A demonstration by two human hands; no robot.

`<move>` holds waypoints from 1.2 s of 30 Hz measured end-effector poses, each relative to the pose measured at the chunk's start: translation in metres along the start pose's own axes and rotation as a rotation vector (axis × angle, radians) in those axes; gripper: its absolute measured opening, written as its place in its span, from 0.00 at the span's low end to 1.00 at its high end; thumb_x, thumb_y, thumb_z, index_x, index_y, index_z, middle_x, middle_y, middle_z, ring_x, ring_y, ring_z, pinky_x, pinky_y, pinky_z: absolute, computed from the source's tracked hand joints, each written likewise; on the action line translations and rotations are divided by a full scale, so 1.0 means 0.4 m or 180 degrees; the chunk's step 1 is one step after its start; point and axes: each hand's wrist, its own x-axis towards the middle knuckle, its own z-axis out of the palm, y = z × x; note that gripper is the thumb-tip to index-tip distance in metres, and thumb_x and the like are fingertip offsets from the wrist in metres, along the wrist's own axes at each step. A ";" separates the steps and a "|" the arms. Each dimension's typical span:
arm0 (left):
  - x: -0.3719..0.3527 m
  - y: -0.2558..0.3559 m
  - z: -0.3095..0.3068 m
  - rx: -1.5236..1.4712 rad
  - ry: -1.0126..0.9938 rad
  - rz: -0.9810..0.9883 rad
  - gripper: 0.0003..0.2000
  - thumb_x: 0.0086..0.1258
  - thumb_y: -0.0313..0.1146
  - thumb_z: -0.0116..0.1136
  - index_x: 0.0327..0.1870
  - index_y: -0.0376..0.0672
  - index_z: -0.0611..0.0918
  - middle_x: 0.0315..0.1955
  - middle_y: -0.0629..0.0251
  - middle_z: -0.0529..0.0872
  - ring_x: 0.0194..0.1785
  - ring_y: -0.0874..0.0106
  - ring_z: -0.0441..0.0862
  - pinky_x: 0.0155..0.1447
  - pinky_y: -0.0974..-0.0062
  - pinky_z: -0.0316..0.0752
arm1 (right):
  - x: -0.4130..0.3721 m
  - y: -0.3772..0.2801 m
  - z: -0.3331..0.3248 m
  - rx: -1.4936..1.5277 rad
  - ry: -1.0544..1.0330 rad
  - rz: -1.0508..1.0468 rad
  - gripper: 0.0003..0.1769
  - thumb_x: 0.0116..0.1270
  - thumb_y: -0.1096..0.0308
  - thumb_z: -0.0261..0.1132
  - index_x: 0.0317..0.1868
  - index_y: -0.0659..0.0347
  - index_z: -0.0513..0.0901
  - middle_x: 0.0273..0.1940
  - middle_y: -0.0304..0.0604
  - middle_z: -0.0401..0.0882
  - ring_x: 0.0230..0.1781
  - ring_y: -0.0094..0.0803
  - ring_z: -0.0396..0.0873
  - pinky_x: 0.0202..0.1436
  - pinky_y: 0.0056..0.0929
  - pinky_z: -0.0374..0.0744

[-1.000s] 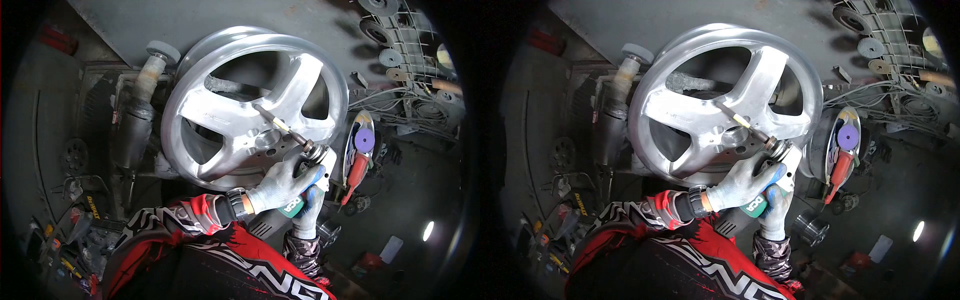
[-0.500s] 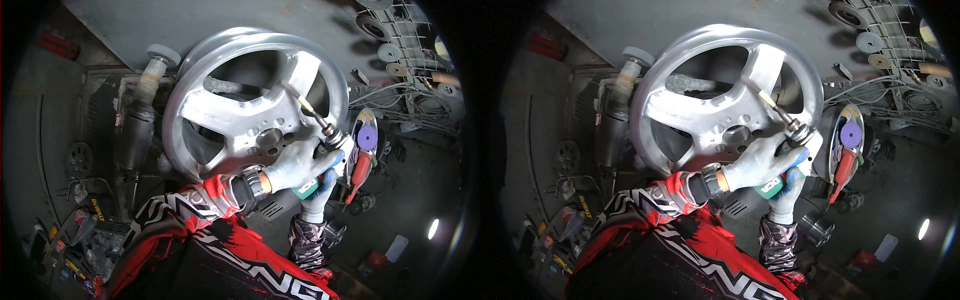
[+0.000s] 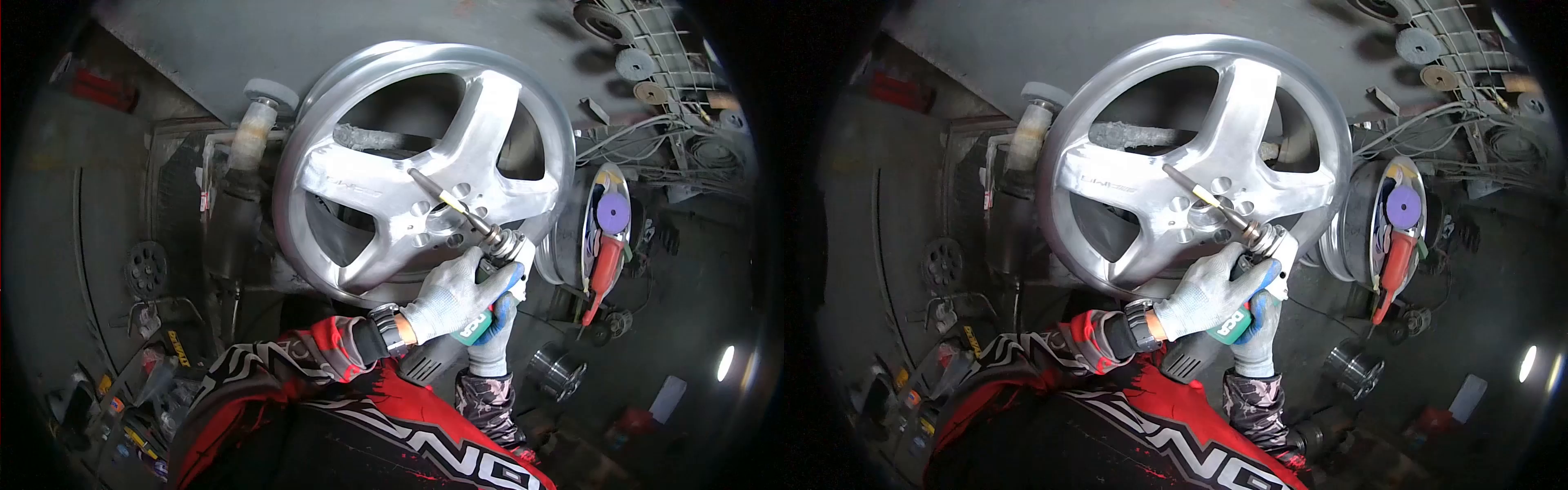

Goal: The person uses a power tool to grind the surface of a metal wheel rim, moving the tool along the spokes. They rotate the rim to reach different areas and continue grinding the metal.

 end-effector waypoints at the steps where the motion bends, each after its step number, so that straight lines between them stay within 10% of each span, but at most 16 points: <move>1: 0.005 0.009 -0.007 -0.0004 -0.0014 0.0013 0.18 0.74 0.37 0.62 0.63 0.54 0.82 0.43 0.51 0.78 0.39 0.54 0.85 0.38 0.57 0.81 | -0.001 -0.012 0.003 0.0003 0.0015 -0.0013 0.37 0.75 0.47 0.65 0.77 0.54 0.66 0.69 0.42 0.74 0.66 0.38 0.77 0.72 0.42 0.76; 7: 0.100 0.016 -0.013 0.0646 0.0176 0.1233 0.16 0.76 0.37 0.59 0.62 0.49 0.82 0.41 0.50 0.78 0.38 0.49 0.84 0.38 0.55 0.80 | 0.062 -0.088 0.027 0.0028 -0.0125 -0.0474 0.34 0.78 0.47 0.61 0.75 0.57 0.68 0.68 0.44 0.76 0.66 0.38 0.77 0.72 0.42 0.76; 9: 0.118 0.026 -0.012 -0.0334 -0.0104 0.0271 0.18 0.75 0.38 0.59 0.64 0.52 0.82 0.40 0.51 0.78 0.37 0.52 0.84 0.36 0.56 0.79 | 0.071 -0.085 0.036 0.0186 -0.0027 -0.0530 0.34 0.78 0.47 0.60 0.75 0.58 0.69 0.68 0.44 0.76 0.66 0.38 0.78 0.72 0.41 0.76; 11: 0.106 0.014 -0.023 0.0937 0.0227 0.1429 0.20 0.73 0.38 0.59 0.66 0.54 0.81 0.38 0.53 0.77 0.35 0.55 0.83 0.35 0.59 0.79 | 0.067 -0.068 0.044 0.0366 0.0077 -0.0579 0.33 0.78 0.47 0.60 0.74 0.59 0.69 0.67 0.44 0.77 0.65 0.38 0.78 0.71 0.41 0.76; 15: 0.035 -0.032 -0.005 0.0441 -0.0098 0.0568 0.23 0.70 0.37 0.60 0.68 0.56 0.80 0.37 0.56 0.75 0.34 0.61 0.82 0.33 0.64 0.78 | 0.017 -0.002 0.089 0.0471 0.0011 -0.0506 0.33 0.78 0.44 0.59 0.70 0.62 0.73 0.64 0.44 0.79 0.63 0.35 0.79 0.69 0.38 0.77; 23: -0.032 -0.027 -0.072 0.1554 -0.0342 0.0882 0.21 0.71 0.37 0.61 0.65 0.56 0.82 0.37 0.55 0.77 0.32 0.58 0.84 0.30 0.65 0.81 | -0.021 0.052 0.127 0.0966 -0.0193 -0.0203 0.34 0.77 0.45 0.60 0.72 0.61 0.70 0.64 0.42 0.78 0.63 0.33 0.78 0.67 0.38 0.79; 31: 0.054 -0.032 -0.023 0.0795 -0.0804 -0.0621 0.16 0.79 0.52 0.54 0.60 0.62 0.83 0.36 0.55 0.79 0.36 0.56 0.87 0.35 0.58 0.82 | 0.038 0.066 0.104 0.1114 -0.0323 -0.0783 0.30 0.85 0.50 0.49 0.75 0.63 0.68 0.69 0.43 0.74 0.67 0.31 0.74 0.72 0.35 0.73; 35: -0.027 -0.037 -0.064 0.1927 -0.0604 0.0677 0.17 0.76 0.46 0.58 0.64 0.65 0.82 0.38 0.54 0.78 0.33 0.54 0.87 0.31 0.60 0.84 | -0.013 0.078 0.135 0.1184 -0.0385 -0.0517 0.28 0.85 0.51 0.51 0.74 0.62 0.69 0.67 0.42 0.75 0.66 0.29 0.75 0.70 0.34 0.74; 36: -0.039 -0.073 -0.034 0.1384 -0.0603 0.0073 0.19 0.74 0.45 0.59 0.65 0.65 0.81 0.38 0.52 0.78 0.31 0.54 0.87 0.30 0.60 0.84 | -0.019 0.084 0.138 0.1281 -0.0409 -0.0456 0.28 0.85 0.53 0.51 0.75 0.61 0.69 0.67 0.42 0.75 0.66 0.29 0.75 0.71 0.34 0.74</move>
